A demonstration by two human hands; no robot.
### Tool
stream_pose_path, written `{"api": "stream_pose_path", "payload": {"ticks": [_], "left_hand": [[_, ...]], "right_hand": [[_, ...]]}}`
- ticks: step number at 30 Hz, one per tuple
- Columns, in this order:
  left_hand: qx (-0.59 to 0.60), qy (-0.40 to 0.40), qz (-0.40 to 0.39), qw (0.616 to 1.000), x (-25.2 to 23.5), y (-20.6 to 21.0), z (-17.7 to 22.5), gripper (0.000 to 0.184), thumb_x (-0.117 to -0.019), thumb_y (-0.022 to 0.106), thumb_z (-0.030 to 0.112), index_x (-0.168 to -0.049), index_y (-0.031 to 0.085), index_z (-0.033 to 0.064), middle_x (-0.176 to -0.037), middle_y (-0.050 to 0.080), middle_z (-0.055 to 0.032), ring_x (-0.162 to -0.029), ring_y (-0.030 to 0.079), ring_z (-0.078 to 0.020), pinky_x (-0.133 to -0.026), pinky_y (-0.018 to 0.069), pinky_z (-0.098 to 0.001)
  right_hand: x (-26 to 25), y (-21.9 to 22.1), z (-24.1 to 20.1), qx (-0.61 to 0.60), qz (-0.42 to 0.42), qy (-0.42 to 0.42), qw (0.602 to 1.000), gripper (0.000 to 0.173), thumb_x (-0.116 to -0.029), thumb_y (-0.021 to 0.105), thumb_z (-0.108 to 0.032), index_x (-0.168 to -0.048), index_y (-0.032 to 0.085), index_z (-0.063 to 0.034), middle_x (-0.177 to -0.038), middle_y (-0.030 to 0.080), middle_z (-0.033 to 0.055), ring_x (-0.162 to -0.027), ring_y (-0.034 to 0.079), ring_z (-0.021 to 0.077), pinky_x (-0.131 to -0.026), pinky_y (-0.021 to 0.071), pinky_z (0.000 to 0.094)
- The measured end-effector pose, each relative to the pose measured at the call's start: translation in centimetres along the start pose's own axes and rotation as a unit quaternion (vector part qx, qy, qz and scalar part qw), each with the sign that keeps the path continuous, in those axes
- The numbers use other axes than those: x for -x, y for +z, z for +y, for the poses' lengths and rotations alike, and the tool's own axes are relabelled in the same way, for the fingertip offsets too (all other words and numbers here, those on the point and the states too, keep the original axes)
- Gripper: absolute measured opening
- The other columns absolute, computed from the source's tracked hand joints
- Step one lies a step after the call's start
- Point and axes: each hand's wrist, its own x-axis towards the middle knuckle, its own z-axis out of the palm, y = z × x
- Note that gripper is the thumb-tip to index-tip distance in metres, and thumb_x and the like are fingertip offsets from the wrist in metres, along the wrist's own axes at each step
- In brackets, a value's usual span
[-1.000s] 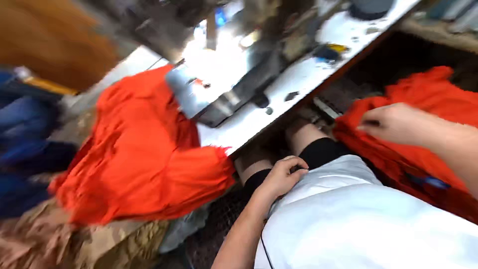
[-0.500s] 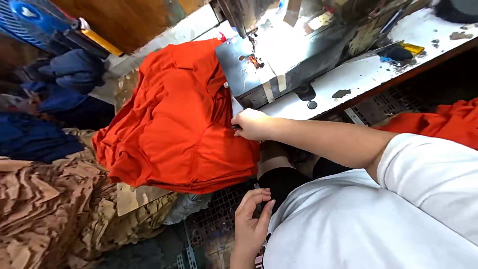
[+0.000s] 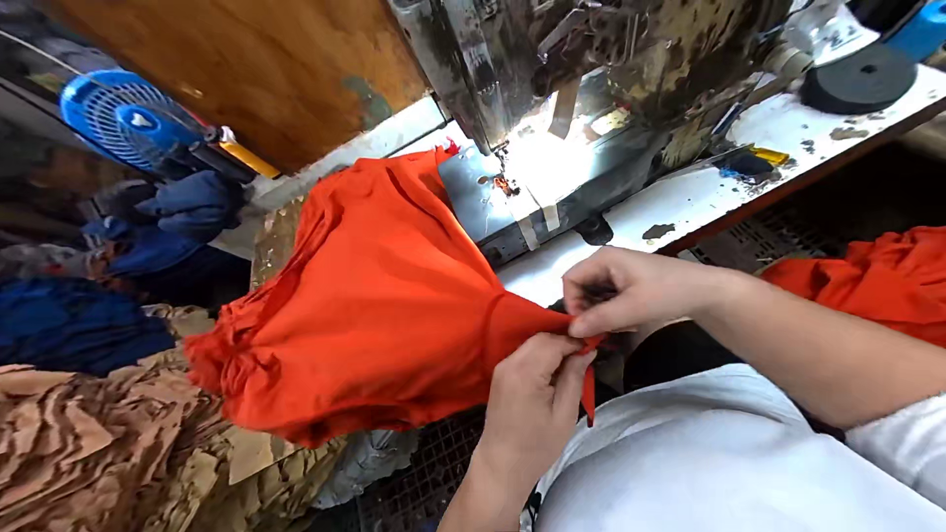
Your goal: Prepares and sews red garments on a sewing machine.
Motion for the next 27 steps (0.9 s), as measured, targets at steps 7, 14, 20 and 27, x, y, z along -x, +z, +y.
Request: {"api": "stream_pose_path", "payload": {"ticks": [7,14,20,27], "left_hand": [[0.059,-0.177,-0.097,0.978,3.6,2.9,-2.6,0.009,-0.0922,0.073,0.014,-0.095,0.077,0.0064,-0.09,0.075,0.0026,-0.079,0.07,0.001,-0.073,0.0597,-0.0173],[0.192,-0.217,0.073,0.954,6.0,3.9,-1.2,0.019,-0.0788,0.084,0.004,-0.093,0.073,0.0105,-0.083,0.073,0.0081,-0.074,0.069,-0.0016,-0.071,0.0603,-0.0182],[0.189,-0.238,-0.002,0.953,5.7,5.1,-1.0,0.008,-0.0963,0.067,0.008,-0.094,0.074,0.0058,-0.083,0.074,0.0053,-0.073,0.07,-0.0028,-0.07,0.0612,-0.0214],[0.52,-0.169,0.117,0.829,7.6,3.7,-1.4,0.014,-0.0996,0.066,0.022,-0.107,0.075,0.016,-0.104,0.076,-0.002,-0.099,0.072,-0.0132,-0.09,0.06,-0.033]], "right_hand": [[9.9,-1.5,10.8,0.302,0.098,0.329,0.889,0.009,-0.0957,0.069,-0.013,-0.094,0.071,-0.0041,-0.084,0.069,0.0114,-0.081,0.067,0.0274,-0.077,0.0549,0.0533],[9.8,4.0,7.7,0.072,-0.009,0.181,0.981,0.026,-0.0986,0.069,-0.028,-0.094,0.071,-0.0024,-0.079,0.064,0.0035,-0.071,0.058,0.0093,-0.067,0.0487,0.031],[5.9,7.2,7.7,0.062,0.102,-0.011,0.993,0.035,-0.0901,0.078,-0.033,-0.086,0.069,0.0006,-0.076,0.065,0.0047,-0.072,0.061,0.0049,-0.064,0.0492,0.0221],[6.9,4.8,9.8,0.18,0.217,0.048,0.958,0.007,-0.0812,0.072,0.002,-0.087,0.068,0.0006,-0.078,0.066,0.0095,-0.07,0.062,0.0157,-0.065,0.0526,0.0325]]}}
